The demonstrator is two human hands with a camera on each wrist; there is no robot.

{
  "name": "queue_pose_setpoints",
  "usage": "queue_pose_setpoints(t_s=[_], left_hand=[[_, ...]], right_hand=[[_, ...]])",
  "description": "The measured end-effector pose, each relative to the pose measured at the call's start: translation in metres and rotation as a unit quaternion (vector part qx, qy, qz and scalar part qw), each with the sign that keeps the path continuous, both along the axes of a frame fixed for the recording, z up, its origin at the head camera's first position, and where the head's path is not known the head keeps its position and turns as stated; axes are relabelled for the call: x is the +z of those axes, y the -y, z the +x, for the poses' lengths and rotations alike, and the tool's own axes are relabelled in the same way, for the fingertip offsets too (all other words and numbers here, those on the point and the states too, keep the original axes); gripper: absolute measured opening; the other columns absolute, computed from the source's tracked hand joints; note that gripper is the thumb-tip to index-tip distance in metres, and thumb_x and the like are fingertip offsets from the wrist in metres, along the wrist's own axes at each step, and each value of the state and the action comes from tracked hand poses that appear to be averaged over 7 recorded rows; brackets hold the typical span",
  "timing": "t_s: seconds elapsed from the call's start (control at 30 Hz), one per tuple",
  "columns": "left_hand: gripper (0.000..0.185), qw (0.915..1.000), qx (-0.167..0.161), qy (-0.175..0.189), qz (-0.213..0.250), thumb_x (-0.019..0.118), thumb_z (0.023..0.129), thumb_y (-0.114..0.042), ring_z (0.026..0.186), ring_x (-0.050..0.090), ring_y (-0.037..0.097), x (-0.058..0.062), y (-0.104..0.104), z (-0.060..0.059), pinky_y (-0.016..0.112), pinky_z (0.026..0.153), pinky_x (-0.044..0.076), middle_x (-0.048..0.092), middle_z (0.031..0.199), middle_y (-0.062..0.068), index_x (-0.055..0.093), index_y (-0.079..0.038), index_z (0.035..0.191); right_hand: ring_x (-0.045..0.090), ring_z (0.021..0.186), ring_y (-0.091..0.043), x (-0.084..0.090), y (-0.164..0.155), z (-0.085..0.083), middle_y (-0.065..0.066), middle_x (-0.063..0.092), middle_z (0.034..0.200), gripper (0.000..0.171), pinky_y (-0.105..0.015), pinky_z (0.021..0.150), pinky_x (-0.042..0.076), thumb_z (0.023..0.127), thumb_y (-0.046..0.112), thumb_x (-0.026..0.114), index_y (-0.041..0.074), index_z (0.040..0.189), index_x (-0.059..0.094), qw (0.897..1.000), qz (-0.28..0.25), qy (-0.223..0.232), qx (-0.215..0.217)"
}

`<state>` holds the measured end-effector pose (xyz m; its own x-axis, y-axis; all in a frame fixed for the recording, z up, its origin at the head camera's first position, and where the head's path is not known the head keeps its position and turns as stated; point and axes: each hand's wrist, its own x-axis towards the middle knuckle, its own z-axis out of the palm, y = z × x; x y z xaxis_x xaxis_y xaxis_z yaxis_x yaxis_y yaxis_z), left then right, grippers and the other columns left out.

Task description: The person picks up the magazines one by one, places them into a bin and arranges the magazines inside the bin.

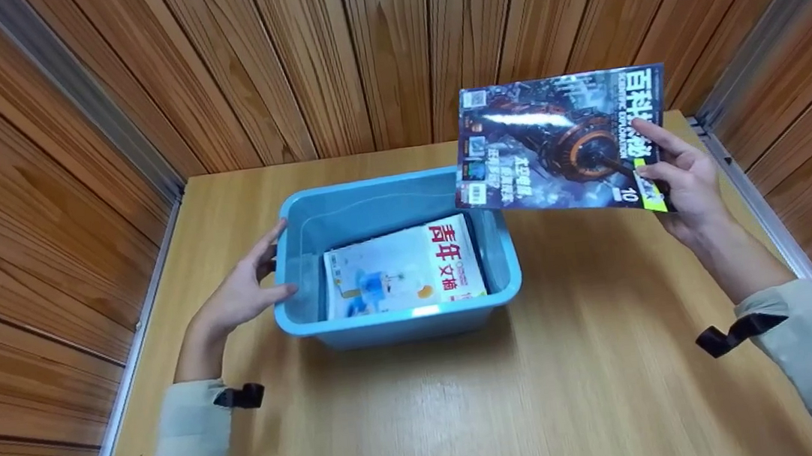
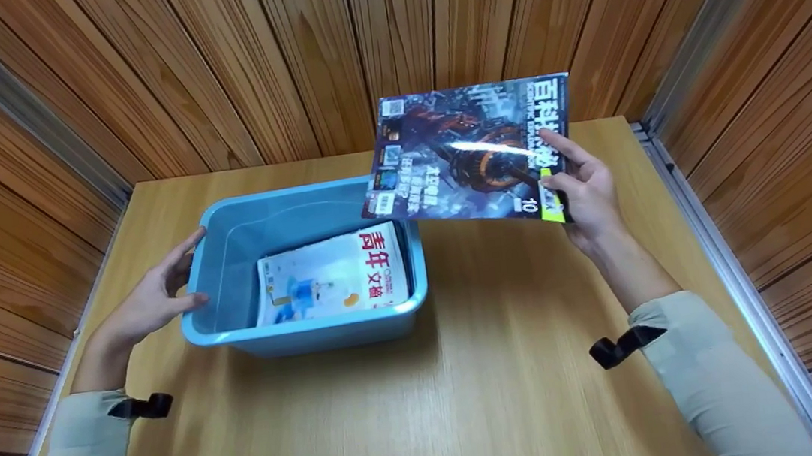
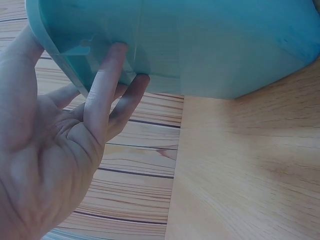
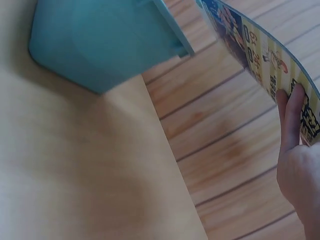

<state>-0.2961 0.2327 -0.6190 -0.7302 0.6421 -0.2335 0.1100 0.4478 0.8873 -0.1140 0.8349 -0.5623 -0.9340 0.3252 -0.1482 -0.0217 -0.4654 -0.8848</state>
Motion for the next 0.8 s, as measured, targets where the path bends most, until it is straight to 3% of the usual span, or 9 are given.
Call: queue_pose_setpoints(t_s=[0.3, 0.5, 0.8], left_hand=[[0.104, 0.9996, -0.024, -0.007, -0.014, 0.074, 0.102, -0.011, 0.166, 0.037, 0.059, 0.021, -0.036, -0.017, 0.079, 0.131, 0.036, 0.032, 0.183, 0.027, 0.01, -0.021, 0.183], [0.104, 0.999, -0.037, -0.014, -0.022, 0.075, 0.102, -0.014, 0.166, 0.037, 0.058, 0.022, -0.058, -0.03, 0.079, 0.132, 0.034, 0.032, 0.183, 0.026, 0.011, -0.023, 0.183], [0.103, 0.9976, -0.059, -0.022, -0.028, 0.074, 0.102, -0.017, 0.166, 0.037, 0.057, 0.022, -0.094, -0.049, 0.081, 0.133, 0.032, 0.031, 0.184, 0.025, 0.011, -0.023, 0.183]], right_hand=[[0.067, 0.131, -0.016, -0.001, 0.0, 0.0, -0.001, 0.048, 0.156, 0.059, -0.029, 0.099, 0.069, 0.109, -0.011, 0.058, 0.014, 0.161, 0.064, 1.0, 0.004, 0.0, 0.01], [0.061, 0.138, -0.019, -0.001, 0.0, 0.003, 0.002, 0.046, 0.16, 0.06, -0.029, 0.101, 0.068, 0.11, -0.006, 0.06, 0.018, 0.166, 0.058, 0.999, 0.023, 0.021, 0.009], [0.064, 0.136, -0.018, -0.002, 0.0, 0.0, 0.0, 0.047, 0.162, 0.061, -0.029, 0.101, 0.069, 0.11, -0.006, 0.059, 0.019, 0.166, 0.058, 0.998, 0.057, 0.039, 0.003]])
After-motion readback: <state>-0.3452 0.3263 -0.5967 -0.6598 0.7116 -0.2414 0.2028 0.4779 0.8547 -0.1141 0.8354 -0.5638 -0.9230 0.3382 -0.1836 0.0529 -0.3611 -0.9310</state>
